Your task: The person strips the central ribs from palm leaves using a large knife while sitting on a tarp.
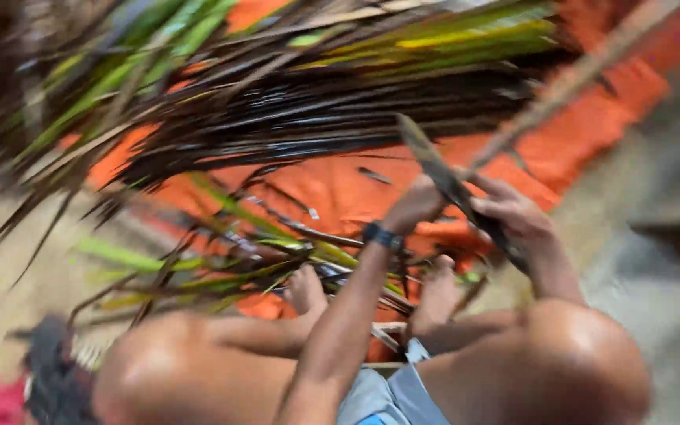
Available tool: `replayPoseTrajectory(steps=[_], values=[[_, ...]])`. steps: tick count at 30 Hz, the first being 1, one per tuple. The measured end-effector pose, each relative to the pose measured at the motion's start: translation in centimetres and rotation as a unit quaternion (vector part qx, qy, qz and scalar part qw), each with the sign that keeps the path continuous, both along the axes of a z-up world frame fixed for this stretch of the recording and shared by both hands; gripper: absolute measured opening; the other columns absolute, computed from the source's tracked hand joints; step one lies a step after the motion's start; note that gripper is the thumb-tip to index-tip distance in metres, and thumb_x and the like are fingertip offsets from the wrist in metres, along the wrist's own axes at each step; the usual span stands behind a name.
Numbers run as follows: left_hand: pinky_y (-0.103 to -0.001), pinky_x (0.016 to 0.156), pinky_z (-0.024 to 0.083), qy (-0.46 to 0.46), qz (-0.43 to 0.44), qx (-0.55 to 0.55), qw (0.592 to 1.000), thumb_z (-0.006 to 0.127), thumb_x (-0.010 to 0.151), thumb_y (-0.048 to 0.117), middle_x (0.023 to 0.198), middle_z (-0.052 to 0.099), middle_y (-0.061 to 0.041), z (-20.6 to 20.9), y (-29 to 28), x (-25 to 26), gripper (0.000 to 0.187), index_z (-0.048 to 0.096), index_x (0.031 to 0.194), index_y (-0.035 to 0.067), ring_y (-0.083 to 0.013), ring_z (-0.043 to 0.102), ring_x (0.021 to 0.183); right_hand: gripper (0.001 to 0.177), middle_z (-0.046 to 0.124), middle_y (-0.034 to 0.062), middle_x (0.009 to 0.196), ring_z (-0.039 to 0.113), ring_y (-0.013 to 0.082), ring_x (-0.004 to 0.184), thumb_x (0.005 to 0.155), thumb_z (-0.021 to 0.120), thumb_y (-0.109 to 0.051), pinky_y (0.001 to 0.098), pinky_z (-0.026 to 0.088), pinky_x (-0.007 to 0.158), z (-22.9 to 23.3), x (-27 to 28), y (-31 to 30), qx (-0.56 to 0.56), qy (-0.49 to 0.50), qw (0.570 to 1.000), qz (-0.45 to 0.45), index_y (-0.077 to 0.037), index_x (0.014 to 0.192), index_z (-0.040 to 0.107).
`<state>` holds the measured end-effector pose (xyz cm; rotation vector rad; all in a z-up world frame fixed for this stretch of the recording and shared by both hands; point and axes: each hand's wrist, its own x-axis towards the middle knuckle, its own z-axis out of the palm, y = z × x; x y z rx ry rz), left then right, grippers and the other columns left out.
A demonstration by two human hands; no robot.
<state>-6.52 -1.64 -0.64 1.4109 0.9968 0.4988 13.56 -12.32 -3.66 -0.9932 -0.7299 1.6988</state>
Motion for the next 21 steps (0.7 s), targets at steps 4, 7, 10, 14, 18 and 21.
replayPoseTrajectory(steps=[4, 7, 10, 14, 18, 21], values=[[-0.041, 0.077, 0.054, 0.019, 0.03, 0.009, 0.999, 0.054, 0.088, 0.015, 0.078, 0.067, -0.007, 0.1, 0.4, -0.8, 0.026, 0.073, 0.105, 0.015, -0.0243, 0.065, 0.081, 0.064, 0.068, 0.0315, 0.067, 0.075, 0.0357, 0.049, 0.09, 0.059, 0.003, 0.0392, 0.059, 0.03, -1.5, -1.0, -0.3, -0.003, 0.021, 1.0, -0.016, -0.006, 0.152, 0.046], [-0.043, 0.081, 0.055, 0.03, 0.016, 0.001, 0.999, 0.055, 0.086, 0.017, 0.081, 0.069, -0.007, -0.1, 0.2, -1.4, 0.026, 0.074, 0.103, 0.017, -0.0263, 0.067, 0.086, 0.064, 0.065, 0.0325, 0.062, 0.069, 0.0365, 0.04, 0.09, 0.059, 0.006, 0.0404, 0.057, 0.027, -1.6, -1.7, 0.1, 0.02, 0.04, 0.999, -0.013, -0.003, 0.152, 0.045], [-0.045, 0.084, 0.056, 0.038, -0.006, -0.01, 0.999, 0.057, 0.084, 0.018, 0.083, 0.071, -0.008, -0.4, -0.4, -2.6, 0.026, 0.075, 0.102, 0.019, -0.0282, 0.07, 0.09, 0.064, 0.067, 0.035, 0.071, 0.073, 0.0382, 0.052, 0.091, 0.059, 0.006, 0.0412, 0.058, 0.029, -1.2, -2.7, 0.3, 0.022, 0.05, 0.998, -0.025, 0.0, 0.153, 0.043], [-0.047, 0.09, 0.057, 0.055, -0.033, -0.026, 0.998, 0.06, 0.08, 0.02, 0.087, 0.074, -0.008, -0.9, -1.2, -3.7, 0.025, 0.076, 0.1, 0.021, -0.0311, 0.073, 0.097, 0.062, 0.065, 0.0305, 0.061, 0.066, 0.0324, 0.035, 0.093, 0.055, 0.006, 0.0373, 0.052, 0.025, -0.4, -4.3, 0.8, 0.015, 0.064, 0.998, -0.002, -0.004, 0.153, 0.045], [-0.043, 0.102, 0.055, 0.154, -0.031, 0.002, 0.988, 0.053, 0.088, 0.034, 0.094, 0.077, -0.002, 2.1, -1.2, -5.0, 0.02, 0.069, 0.098, 0.03, -0.0264, 0.074, 0.104, 0.064, 0.066, 0.0296, 0.064, 0.065, 0.0318, 0.035, 0.095, 0.056, 0.001, 0.0379, 0.05, 0.022, -0.1, -5.8, 1.8, -0.008, 0.096, 0.995, -0.001, -0.007, 0.156, 0.039], [-0.058, 0.092, 0.057, 0.091, -0.018, 0.003, 0.996, 0.047, 0.089, 0.02, 0.086, 0.074, -0.019, 4.7, -0.9, -5.9, 0.024, 0.067, 0.098, 0.011, -0.0444, 0.073, 0.092, 0.06, 0.067, 0.0296, 0.067, 0.066, 0.0276, 0.038, 0.096, 0.057, 0.001, 0.0315, 0.052, 0.028, -2.1, -5.8, 2.6, -0.016, 0.08, 0.997, -0.015, -0.006, 0.154, 0.043]])
